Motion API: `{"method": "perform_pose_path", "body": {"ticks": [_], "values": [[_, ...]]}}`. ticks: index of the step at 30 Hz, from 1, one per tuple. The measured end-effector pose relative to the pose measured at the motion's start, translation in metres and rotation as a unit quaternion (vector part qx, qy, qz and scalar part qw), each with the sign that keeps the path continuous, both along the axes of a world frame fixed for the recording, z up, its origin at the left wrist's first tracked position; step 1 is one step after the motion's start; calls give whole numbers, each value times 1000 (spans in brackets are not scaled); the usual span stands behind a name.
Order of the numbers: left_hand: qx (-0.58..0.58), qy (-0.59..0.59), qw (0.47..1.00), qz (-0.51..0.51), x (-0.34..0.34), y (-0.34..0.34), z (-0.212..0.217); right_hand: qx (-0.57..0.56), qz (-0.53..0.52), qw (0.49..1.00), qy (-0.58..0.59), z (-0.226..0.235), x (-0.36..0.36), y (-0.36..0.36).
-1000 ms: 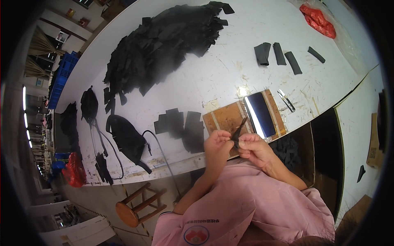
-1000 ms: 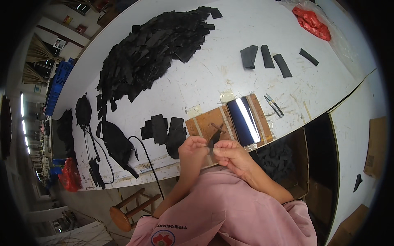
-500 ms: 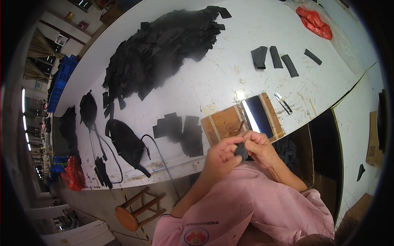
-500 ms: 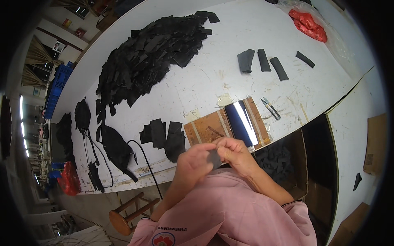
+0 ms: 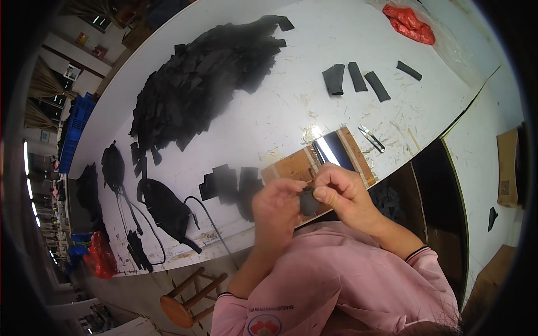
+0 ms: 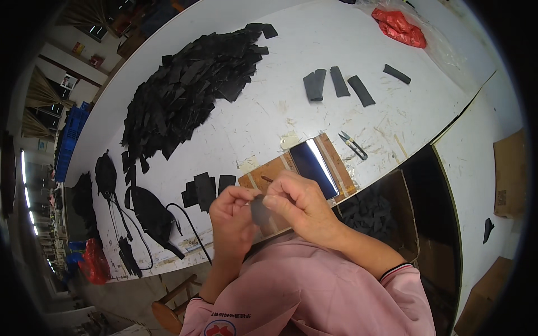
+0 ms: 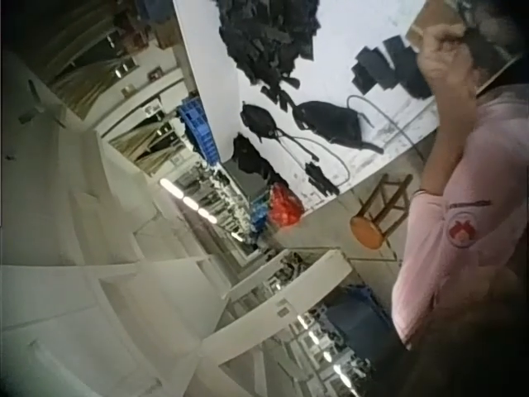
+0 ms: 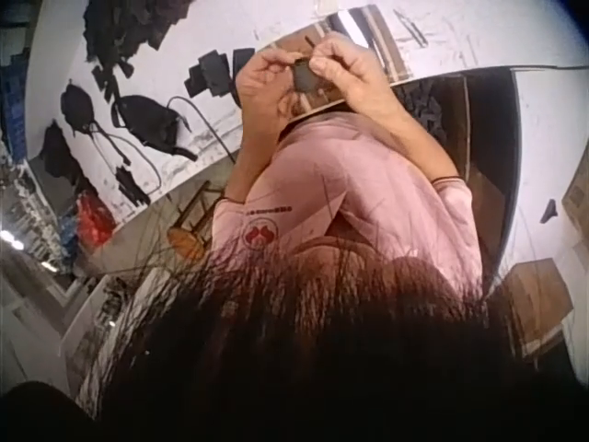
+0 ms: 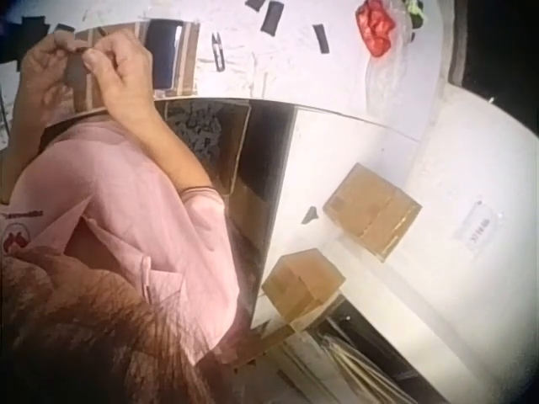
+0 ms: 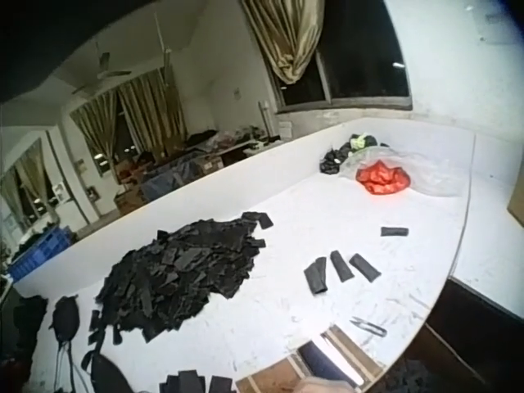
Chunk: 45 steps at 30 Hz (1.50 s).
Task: Applying industrial glue to small black fabric components and assembling them on a workbench.
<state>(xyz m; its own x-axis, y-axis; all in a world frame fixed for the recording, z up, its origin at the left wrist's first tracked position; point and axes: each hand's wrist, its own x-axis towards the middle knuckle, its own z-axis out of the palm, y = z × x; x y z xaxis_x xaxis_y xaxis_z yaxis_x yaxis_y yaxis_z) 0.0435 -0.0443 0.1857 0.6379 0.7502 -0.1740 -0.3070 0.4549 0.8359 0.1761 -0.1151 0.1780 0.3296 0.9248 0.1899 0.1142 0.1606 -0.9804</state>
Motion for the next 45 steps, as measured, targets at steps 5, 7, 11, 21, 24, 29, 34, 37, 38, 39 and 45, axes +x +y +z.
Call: {"method": "perform_pose_path", "body": {"ticks": [5, 7, 11, 21, 24, 29, 34, 37, 38, 39, 45], "values": [[-119, -191, 949, -221, 4, 9, 36, 29, 123, 984, 124, 45, 12, 7], [-138, -279, 936, -166, 7, 13, 28, 25, 118, 990, 72, 50, 16, 15], [-323, -165, 927, -95, 15, 36, -23, -112, 68, 979, 157, -21, 29, 33], [-69, 48, 996, -31, 23, 36, -55, -156, 74, 944, 282, -78, 26, 33], [328, 121, 936, 40, 18, 31, -46, -137, 53, 965, 219, -72, 25, 30], [412, 100, 906, 17, 15, 30, -40, -89, -12, 995, 34, -67, 29, 24], [320, 45, 943, 80, 14, 24, -37, 56, -23, 923, -380, -7, 23, 24], [247, 22, 963, 101, 11, 22, -45, 48, -18, 865, -499, -26, 23, 26], [249, 55, 964, 82, 9, 24, -56, 56, -19, 885, -463, -42, 24, 25], [249, 88, 962, 64, 10, 24, -60, 64, -19, 903, -425, -50, 26, 24], [226, -31, 973, -45, 28, 30, -34, 40, -30, 904, -424, -35, 24, 19]]}}
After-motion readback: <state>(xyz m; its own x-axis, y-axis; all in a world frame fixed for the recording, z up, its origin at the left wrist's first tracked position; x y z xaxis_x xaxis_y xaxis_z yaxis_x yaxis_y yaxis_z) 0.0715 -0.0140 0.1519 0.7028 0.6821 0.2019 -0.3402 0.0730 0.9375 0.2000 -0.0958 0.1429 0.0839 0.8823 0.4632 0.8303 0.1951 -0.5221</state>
